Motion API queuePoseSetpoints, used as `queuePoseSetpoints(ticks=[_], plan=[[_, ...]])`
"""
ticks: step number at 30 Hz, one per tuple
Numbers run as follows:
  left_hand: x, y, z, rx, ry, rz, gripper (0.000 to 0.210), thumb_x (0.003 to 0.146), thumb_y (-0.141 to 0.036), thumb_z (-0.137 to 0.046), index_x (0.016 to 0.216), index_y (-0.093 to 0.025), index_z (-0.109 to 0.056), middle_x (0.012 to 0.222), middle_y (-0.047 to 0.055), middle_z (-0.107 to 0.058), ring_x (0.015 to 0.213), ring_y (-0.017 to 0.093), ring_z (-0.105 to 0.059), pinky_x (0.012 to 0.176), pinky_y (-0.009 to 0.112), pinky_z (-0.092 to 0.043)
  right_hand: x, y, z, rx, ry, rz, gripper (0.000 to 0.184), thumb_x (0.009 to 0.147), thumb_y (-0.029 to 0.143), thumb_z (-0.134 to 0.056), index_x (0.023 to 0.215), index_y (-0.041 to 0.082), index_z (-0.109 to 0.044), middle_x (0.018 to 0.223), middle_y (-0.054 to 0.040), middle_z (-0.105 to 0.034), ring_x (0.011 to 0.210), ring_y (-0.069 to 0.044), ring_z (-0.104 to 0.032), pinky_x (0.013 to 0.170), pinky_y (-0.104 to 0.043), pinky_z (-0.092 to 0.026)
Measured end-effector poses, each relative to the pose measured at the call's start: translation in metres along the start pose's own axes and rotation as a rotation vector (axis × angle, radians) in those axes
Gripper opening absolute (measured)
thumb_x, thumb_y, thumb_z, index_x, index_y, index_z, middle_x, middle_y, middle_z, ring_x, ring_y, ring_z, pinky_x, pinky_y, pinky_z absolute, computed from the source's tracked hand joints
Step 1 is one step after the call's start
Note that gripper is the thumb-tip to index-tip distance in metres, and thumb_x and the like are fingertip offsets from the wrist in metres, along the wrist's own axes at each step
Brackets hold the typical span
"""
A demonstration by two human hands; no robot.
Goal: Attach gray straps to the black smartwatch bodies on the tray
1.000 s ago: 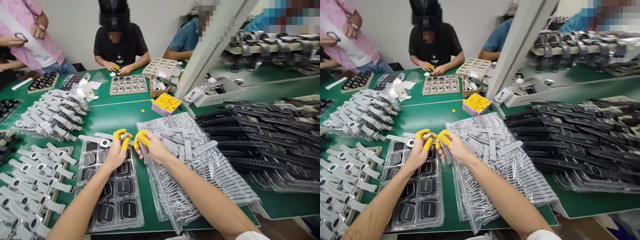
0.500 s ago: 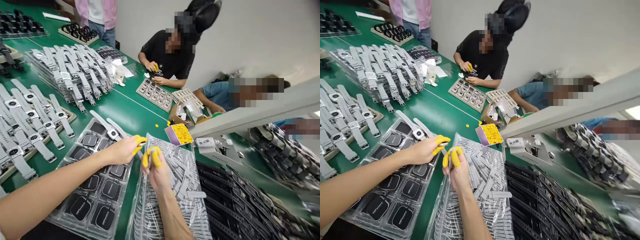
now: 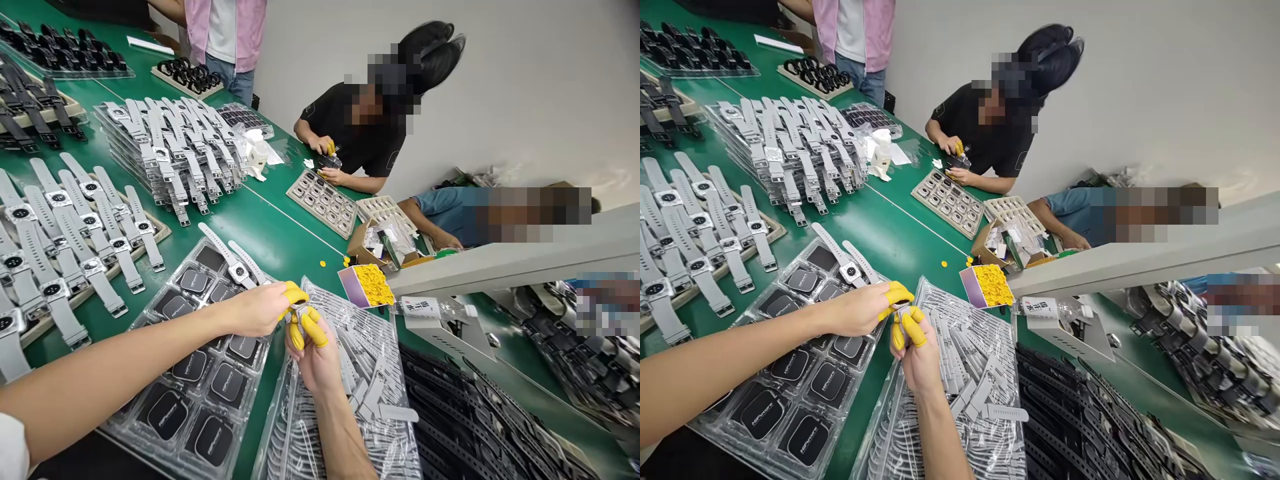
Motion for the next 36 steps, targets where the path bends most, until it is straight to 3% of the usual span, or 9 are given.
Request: queuePoseSetpoints(ticks=[4,8,15,19,23,27,30,32,36], plan=[[0.0,-0.004,0.002,0.006,-0.012,0.004,0.044,0.09,-0.004,-0.041,0.128,-0.016,-0.058,0.119,0.013,-0.065,0.113,0.027,-0.061,0.099,0.04,-0.052,0.0,0.002,-0.002,0.07,0.022,-0.005,0.034,0.087,0.049,-0.074,0.079,0.022,-0.054,0.052,0.0086,-0.041,0.042,-0.007,-0.024,0.039,-0.019,-0.024],[0.001,-0.01,0.006,-0.02,-0.015,-0.019,0.035,0.101,-0.02,-0.04,0.129,-0.015,-0.06,0.114,0.014,-0.066,0.11,0.027,-0.06,0.1,0.041,-0.051,0.001,0.001,0.001,0.062,0.003,-0.006,0.038,0.086,0.051,-0.075,0.076,0.022,-0.052,0.052,0.0092,-0.039,0.041,-0.006,-0.022,0.039,-0.018,-0.022],[0.004,-0.012,-0.003,0.247,0.063,0.078,0.021,0.092,-0.019,-0.048,0.103,-0.013,-0.065,0.098,0.013,-0.063,0.097,0.028,-0.059,0.088,0.041,-0.052,0.002,-0.004,0.007,-0.017,-0.091,-0.071,0.045,0.081,0.053,-0.078,0.072,0.022,-0.047,0.049,0.0121,-0.033,0.04,-0.004,-0.015,0.037,-0.017,-0.017],[0.004,-0.009,0.0,0.141,0.09,0.036,0.026,0.098,-0.018,-0.039,0.104,-0.016,-0.064,0.099,0.01,-0.066,0.097,0.025,-0.06,0.091,0.038,-0.051,0.001,-0.004,0.005,-0.022,-0.062,-0.059,0.041,0.083,0.051,-0.078,0.073,0.021,-0.051,0.049,0.0113,-0.035,0.04,-0.004,-0.017,0.037,-0.017,-0.017],[0.001,-0.008,0.002,0.038,0.044,0.014,0.029,0.1,-0.019,-0.038,0.114,-0.015,-0.063,0.109,0.014,-0.067,0.106,0.027,-0.062,0.096,0.042,-0.051,0.0,-0.001,0.003,0.012,-0.057,-0.021,0.04,0.083,0.052,-0.078,0.075,0.021,-0.052,0.05,0.0095,-0.041,0.039,-0.005,-0.022,0.037,-0.018,-0.021],[0.0,-0.005,0.001,-0.164,-0.053,0.064,0.03,0.101,-0.023,-0.047,0.127,-0.015,-0.058,0.114,0.013,-0.068,0.101,0.025,-0.065,0.089,0.039,-0.054,0.001,0.0,0.005,-0.008,-0.101,0.081,0.041,0.085,0.058,-0.074,0.08,0.022,-0.055,0.054,0.0063,-0.049,0.043,-0.009,-0.034,0.041,-0.021,-0.032],[0.002,-0.002,-0.001,-0.368,-0.225,0.073,0.017,0.098,-0.026,-0.057,0.112,-0.019,-0.064,0.109,0.009,-0.068,0.098,0.021,-0.065,0.088,0.036,-0.054,0.002,-0.001,0.007,-0.063,-0.106,0.103,0.042,0.088,0.062,-0.07,0.09,0.022,-0.06,0.055,0.0062,-0.048,0.045,-0.011,-0.037,0.042,-0.023,-0.036],[0.005,-0.001,-0.002,-0.554,-0.321,0.104,0.014,0.095,-0.03,-0.064,0.102,-0.018,-0.065,0.112,0.009,-0.067,0.1,0.021,-0.064,0.089,0.036,-0.054,0.001,-0.002,0.007,-0.088,-0.055,0.037,0.046,0.089,0.067,-0.067,0.092,0.021,-0.061,0.054,0.0071,-0.045,0.043,-0.01,-0.033,0.04,-0.023,-0.033],[0.01,0.005,0.005,-1.035,-0.444,0.302,0.029,0.092,-0.043,-0.07,0.102,-0.017,-0.06,0.107,0.009,-0.071,0.09,0.02,-0.071,0.078,0.033,-0.059,-0.002,-0.001,0.007,-0.157,0.071,-0.144,0.052,0.087,0.073,-0.065,0.087,0.021,-0.06,0.052,0.01,-0.037,0.04,-0.007,-0.022,0.037,-0.021,-0.024]])
Point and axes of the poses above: each hand's wrist, its own x-axis towards the middle knuckle, its own z-axis out of the back of the hand, y = z × x, the point moved 1 cm from there along x, towards the middle knuckle
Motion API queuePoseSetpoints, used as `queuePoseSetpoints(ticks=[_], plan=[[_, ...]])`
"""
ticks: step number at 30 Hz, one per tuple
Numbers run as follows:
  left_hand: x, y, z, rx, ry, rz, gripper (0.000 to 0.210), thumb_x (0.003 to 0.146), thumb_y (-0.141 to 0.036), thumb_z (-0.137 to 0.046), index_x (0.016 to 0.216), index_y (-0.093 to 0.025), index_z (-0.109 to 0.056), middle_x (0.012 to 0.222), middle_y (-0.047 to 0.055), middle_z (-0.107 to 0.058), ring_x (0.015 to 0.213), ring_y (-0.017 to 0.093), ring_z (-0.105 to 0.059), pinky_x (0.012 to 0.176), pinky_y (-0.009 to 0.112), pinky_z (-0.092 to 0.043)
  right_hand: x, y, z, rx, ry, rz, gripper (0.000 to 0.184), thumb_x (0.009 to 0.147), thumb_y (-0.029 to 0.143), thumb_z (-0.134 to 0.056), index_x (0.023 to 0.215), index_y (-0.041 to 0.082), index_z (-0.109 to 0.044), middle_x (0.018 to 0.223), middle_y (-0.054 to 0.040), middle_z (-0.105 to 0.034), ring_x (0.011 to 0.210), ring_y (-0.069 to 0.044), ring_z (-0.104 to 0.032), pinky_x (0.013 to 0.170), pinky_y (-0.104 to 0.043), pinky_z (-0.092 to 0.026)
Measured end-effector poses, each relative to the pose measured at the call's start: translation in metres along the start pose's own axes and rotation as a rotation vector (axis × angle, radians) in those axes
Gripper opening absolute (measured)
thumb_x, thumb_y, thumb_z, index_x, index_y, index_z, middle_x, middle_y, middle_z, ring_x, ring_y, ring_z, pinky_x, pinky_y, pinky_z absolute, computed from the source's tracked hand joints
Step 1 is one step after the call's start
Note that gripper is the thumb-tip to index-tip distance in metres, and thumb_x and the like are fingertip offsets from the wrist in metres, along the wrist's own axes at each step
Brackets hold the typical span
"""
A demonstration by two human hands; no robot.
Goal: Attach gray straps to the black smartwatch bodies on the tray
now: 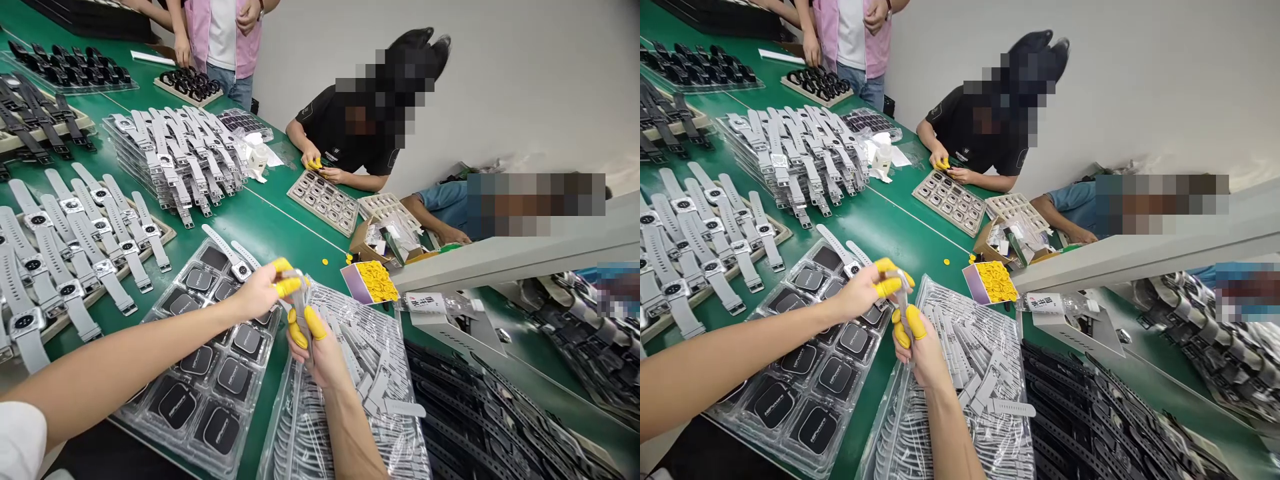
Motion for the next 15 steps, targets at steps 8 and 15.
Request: queuePoseSetpoints(ticks=[8,15], plan=[[0.015,-0.005,0.014,-0.215,-0.508,0.203,0.026,0.097,-0.035,-0.061,0.11,-0.021,-0.044,0.109,0.009,-0.075,0.056,0.016,-0.072,0.048,0.027,-0.057,0.002,0.003,0.01,-0.229,-0.221,0.201,0.043,0.084,0.062,-0.076,0.087,0.024,-0.057,0.062,0.0063,-0.051,0.049,-0.01,-0.04,0.045,-0.024,-0.034],[-0.008,0.018,-0.011,0.431,0.161,-0.053,0.048,0.092,-0.015,-0.055,0.14,-0.02,-0.057,0.13,0.013,-0.071,0.104,0.024,-0.074,0.089,0.041,-0.063,-0.005,0.001,0.003,-0.063,-0.122,0.27,0.033,0.094,0.055,-0.069,0.093,0.024,-0.058,0.062,0.0061,-0.053,0.047,-0.009,-0.04,0.045,-0.023,-0.033]])
Point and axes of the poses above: each hand's wrist, its own x-axis towards the middle knuckle, its own z-axis out of the back of the hand, y = z × x, the point moved 1 cm from there along x, towards the middle knuckle
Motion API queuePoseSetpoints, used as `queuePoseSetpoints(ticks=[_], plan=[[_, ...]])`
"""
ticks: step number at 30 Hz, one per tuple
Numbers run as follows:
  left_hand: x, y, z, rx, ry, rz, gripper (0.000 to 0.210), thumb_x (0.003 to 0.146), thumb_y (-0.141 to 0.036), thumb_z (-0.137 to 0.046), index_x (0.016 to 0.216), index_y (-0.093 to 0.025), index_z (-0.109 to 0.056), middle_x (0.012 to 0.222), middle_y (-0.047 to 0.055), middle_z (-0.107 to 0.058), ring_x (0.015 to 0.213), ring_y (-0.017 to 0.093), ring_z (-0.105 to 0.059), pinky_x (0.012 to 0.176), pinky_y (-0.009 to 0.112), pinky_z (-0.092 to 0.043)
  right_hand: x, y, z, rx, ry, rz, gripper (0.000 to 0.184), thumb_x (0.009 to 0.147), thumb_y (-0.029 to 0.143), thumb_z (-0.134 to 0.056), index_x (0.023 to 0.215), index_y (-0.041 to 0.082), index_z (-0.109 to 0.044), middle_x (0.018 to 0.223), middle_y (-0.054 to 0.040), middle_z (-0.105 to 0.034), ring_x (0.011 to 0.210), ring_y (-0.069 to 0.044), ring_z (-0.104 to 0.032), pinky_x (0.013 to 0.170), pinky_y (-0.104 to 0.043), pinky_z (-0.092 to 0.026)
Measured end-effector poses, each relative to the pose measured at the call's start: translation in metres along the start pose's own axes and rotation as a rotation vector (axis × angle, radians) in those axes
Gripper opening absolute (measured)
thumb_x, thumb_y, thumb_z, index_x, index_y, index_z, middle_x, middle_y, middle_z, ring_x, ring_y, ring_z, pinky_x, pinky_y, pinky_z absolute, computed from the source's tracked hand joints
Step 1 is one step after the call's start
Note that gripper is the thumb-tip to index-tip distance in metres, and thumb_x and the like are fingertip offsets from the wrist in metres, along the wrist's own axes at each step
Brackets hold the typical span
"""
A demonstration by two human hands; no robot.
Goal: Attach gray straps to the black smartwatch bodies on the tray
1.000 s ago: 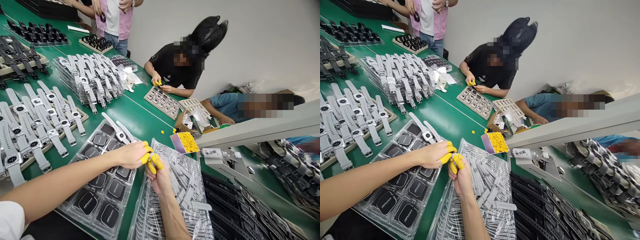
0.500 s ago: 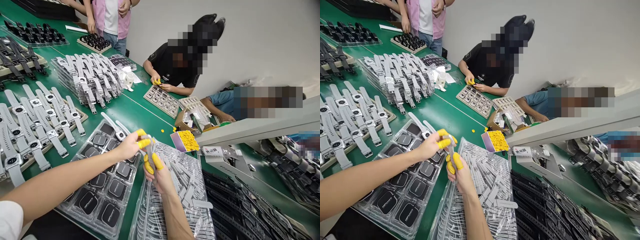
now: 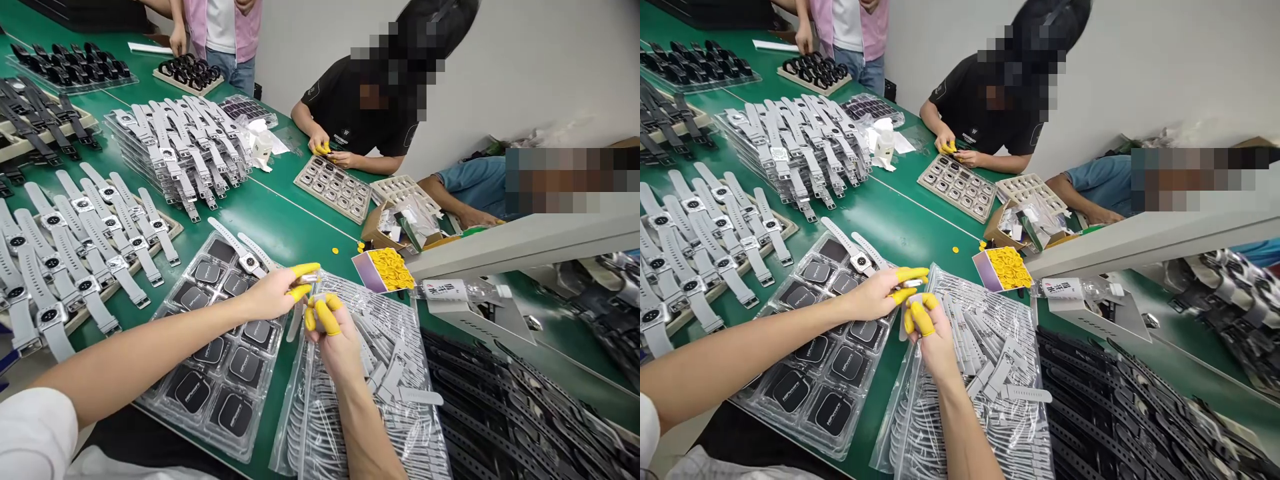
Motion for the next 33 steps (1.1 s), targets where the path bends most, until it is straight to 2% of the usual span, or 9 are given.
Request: queuePoseSetpoints(ticks=[2,6,11,14,17,22,24,33], plan=[[-0.002,-0.001,0.003,0.218,0.099,-0.177,0.057,0.086,-0.005,-0.051,0.14,-0.021,-0.06,0.135,0.011,-0.069,0.125,0.026,-0.065,0.109,0.047,-0.054,-0.001,-0.002,-0.002,0.007,0.089,-0.033,0.031,0.095,0.053,-0.068,0.091,0.023,-0.06,0.059,0.006,-0.053,0.047,-0.01,-0.041,0.046,-0.024,-0.034],[-0.003,-0.006,0.009,0.366,0.218,-0.284,0.067,0.082,0.002,-0.044,0.143,-0.022,-0.057,0.14,0.009,-0.064,0.133,0.024,-0.059,0.115,0.045,-0.049,0.0,-0.003,-0.001,0.05,0.109,-0.063,0.031,0.093,0.05,-0.071,0.085,0.021,-0.061,0.055,0.0061,-0.051,0.046,-0.01,-0.042,0.047,-0.025,-0.036],[-0.003,-0.008,0.009,0.412,0.21,-0.265,0.05,0.096,-0.007,-0.044,0.143,-0.022,-0.055,0.135,0.011,-0.064,0.126,0.023,-0.062,0.111,0.044,-0.052,0.002,0.004,-0.002,0.151,0.063,-0.105,0.031,0.087,0.047,-0.075,0.081,0.021,-0.06,0.052,0.0078,-0.044,0.043,-0.009,-0.034,0.043,-0.023,-0.03],[-0.002,-0.005,0.01,0.382,0.134,-0.241,0.04,0.103,-0.016,-0.044,0.141,-0.021,-0.055,0.131,0.012,-0.066,0.12,0.023,-0.065,0.106,0.043,-0.055,0.005,0.008,-0.004,0.204,0.036,-0.133,0.031,0.086,0.046,-0.076,0.079,0.022,-0.058,0.052,0.0084,-0.042,0.043,-0.008,-0.032,0.042,-0.022,-0.028],[-0.001,-0.005,0.013,0.376,0.066,-0.246,0.037,0.104,-0.017,-0.043,0.139,-0.02,-0.056,0.129,0.012,-0.066,0.118,0.022,-0.065,0.104,0.042,-0.055,0.005,0.008,-0.004,0.219,0.019,-0.122,0.032,0.086,0.047,-0.077,0.08,0.022,-0.058,0.052,0.0084,-0.043,0.043,-0.008,-0.033,0.043,-0.022,-0.029],[-0.003,-0.007,0.012,0.426,0.21,-0.289,0.045,0.1,-0.011,-0.042,0.142,-0.021,-0.055,0.131,0.013,-0.064,0.125,0.024,-0.062,0.109,0.043,-0.053,0.003,0.004,-0.002,0.134,0.136,-0.105,0.032,0.089,0.05,-0.074,0.083,0.021,-0.061,0.052,0.0059,-0.052,0.043,-0.01,-0.04,0.045,-0.024,-0.035],[-0.004,-0.009,0.012,0.428,0.245,-0.295,0.047,0.1,-0.011,-0.042,0.143,-0.021,-0.054,0.134,0.013,-0.062,0.128,0.024,-0.061,0.112,0.044,-0.052,0.003,0.003,-0.001,0.124,0.138,-0.106,0.033,0.089,0.05,-0.073,0.082,0.021,-0.061,0.052,0.0053,-0.054,0.042,-0.01,-0.04,0.044,-0.024,-0.034],[-0.004,-0.007,0.012,0.475,0.206,-0.268,0.044,0.102,-0.013,-0.04,0.144,-0.022,-0.051,0.134,0.012,-0.061,0.127,0.024,-0.06,0.112,0.046,-0.051,0.006,0.006,-0.004,0.186,0.062,-0.117,0.031,0.085,0.047,-0.076,0.082,0.021,-0.059,0.05,0.0077,-0.047,0.041,-0.008,-0.034,0.043,-0.022,-0.029]])
Point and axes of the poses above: each hand's wrist, its own x-axis towards the middle knuckle, its own z-axis out of the back of the hand, y = z × x, the point moved 1 cm from there along x, towards the middle knuckle
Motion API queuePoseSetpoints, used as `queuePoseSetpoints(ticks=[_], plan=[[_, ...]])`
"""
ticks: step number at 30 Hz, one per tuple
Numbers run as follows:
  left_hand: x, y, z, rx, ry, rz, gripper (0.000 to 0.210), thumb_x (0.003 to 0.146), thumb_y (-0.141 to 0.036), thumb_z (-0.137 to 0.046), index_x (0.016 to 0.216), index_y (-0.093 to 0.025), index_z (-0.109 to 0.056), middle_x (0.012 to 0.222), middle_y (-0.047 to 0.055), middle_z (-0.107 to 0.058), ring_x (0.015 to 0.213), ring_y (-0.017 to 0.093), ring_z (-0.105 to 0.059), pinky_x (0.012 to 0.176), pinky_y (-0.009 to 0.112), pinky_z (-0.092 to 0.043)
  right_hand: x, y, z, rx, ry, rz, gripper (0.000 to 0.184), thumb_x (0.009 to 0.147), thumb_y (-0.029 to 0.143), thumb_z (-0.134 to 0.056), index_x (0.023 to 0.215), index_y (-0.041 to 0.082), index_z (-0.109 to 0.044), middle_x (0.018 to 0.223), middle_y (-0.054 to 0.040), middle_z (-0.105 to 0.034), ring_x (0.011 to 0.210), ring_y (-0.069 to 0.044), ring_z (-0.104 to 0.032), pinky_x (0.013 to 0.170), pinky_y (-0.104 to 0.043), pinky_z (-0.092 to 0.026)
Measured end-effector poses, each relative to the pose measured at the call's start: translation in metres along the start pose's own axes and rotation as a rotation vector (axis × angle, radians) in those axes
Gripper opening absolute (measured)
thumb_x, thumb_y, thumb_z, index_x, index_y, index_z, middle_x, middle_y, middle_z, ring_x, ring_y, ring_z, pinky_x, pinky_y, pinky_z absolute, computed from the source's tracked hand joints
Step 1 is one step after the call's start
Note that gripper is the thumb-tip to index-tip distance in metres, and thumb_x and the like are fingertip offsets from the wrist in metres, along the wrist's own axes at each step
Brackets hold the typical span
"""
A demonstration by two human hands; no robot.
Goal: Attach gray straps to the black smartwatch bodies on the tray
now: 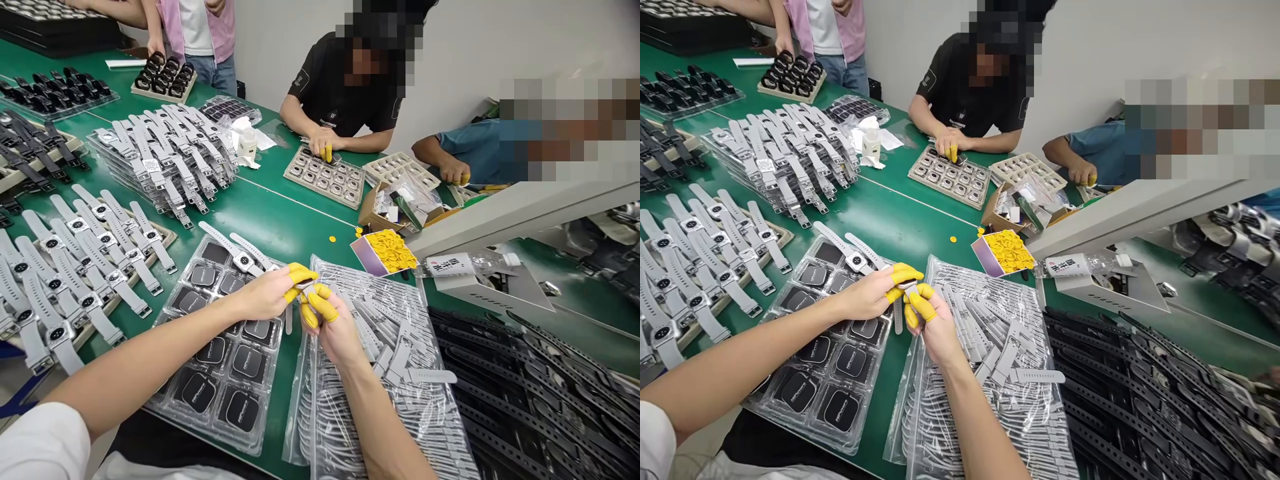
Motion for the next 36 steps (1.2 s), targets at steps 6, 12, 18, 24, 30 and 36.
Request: queuePoseSetpoints(ticks=[6,12,18,24,30,36], plan=[[0.0,0.001,-0.002,0.039,0.024,0.02,0.046,0.1,-0.011,-0.038,0.144,-0.018,-0.051,0.13,0.014,-0.059,0.122,0.025,-0.06,0.108,0.045,-0.053,0.001,0.003,-0.001,0.093,0.008,-0.038,0.031,0.084,0.045,-0.077,0.077,0.021,-0.058,0.049,0.0086,-0.043,0.04,-0.007,-0.029,0.041,-0.022,-0.025],[0.001,-0.006,0.003,0.049,0.041,0.016,0.044,0.102,-0.019,-0.039,0.145,-0.016,-0.049,0.125,0.013,-0.057,0.115,0.024,-0.06,0.105,0.043,-0.054,0.003,0.003,0.001,0.108,-0.028,-0.046,0.032,0.084,0.043,-0.077,0.076,0.021,-0.055,0.047,0.0093,-0.041,0.039,-0.006,-0.027,0.041,-0.021,-0.022],[0.003,-0.009,0.001,0.216,0.062,0.005,0.04,0.098,-0.021,-0.042,0.134,-0.011,-0.057,0.121,0.017,-0.058,0.114,0.028,-0.06,0.104,0.048,-0.054,0.005,0.002,0.003,0.077,-0.044,-0.09,0.03,0.079,0.042,-0.076,0.074,0.02,-0.056,0.047,0.0094,-0.04,0.04,-0.006,-0.024,0.04,-0.022,-0.02],[0.004,-0.012,0.006,0.19,0.087,0.032,0.035,0.098,-0.019,-0.041,0.128,-0.015,-0.06,0.117,0.014,-0.063,0.11,0.026,-0.061,0.101,0.045,-0.055,0.006,0.002,0.0,0.067,-0.015,-0.081,0.035,0.078,0.046,-0.078,0.072,0.021,-0.054,0.046,0.0097,-0.041,0.04,-0.006,-0.023,0.04,-0.022,-0.019],[0.005,-0.013,0.018,0.103,0.085,-0.003,0.046,0.101,-0.021,-0.047,0.146,-0.02,-0.049,0.131,0.014,-0.063,0.118,0.026,-0.063,0.103,0.045,-0.054,0.007,0.006,0.006,-0.11,-0.003,0.105,0.032,0.086,0.052,-0.072,0.084,0.022,-0.06,0.055,0.0067,-0.052,0.046,-0.011,-0.038,0.046,-0.025,-0.031],[0.011,-0.021,0.065,0.411,0.113,0.15,0.055,0.094,-0.011,-0.046,0.148,-0.018,-0.05,0.131,0.013,-0.069,0.115,0.026,-0.068,0.099,0.041,-0.056,0.003,0.024,0.014,-0.584,0.031,0.348,0.019,0.097,0.04,-0.06,0.093,0.023,-0.067,0.073,0.0018,-0.062,0.068,-0.017,-0.053,0.064,-0.03,-0.041]])
Point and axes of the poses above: each hand's wrist, its own x-axis towards the middle knuckle, its own z-axis out of the back of the hand, y = z × x, the point moved 1 cm from there along x, towards the middle knuckle
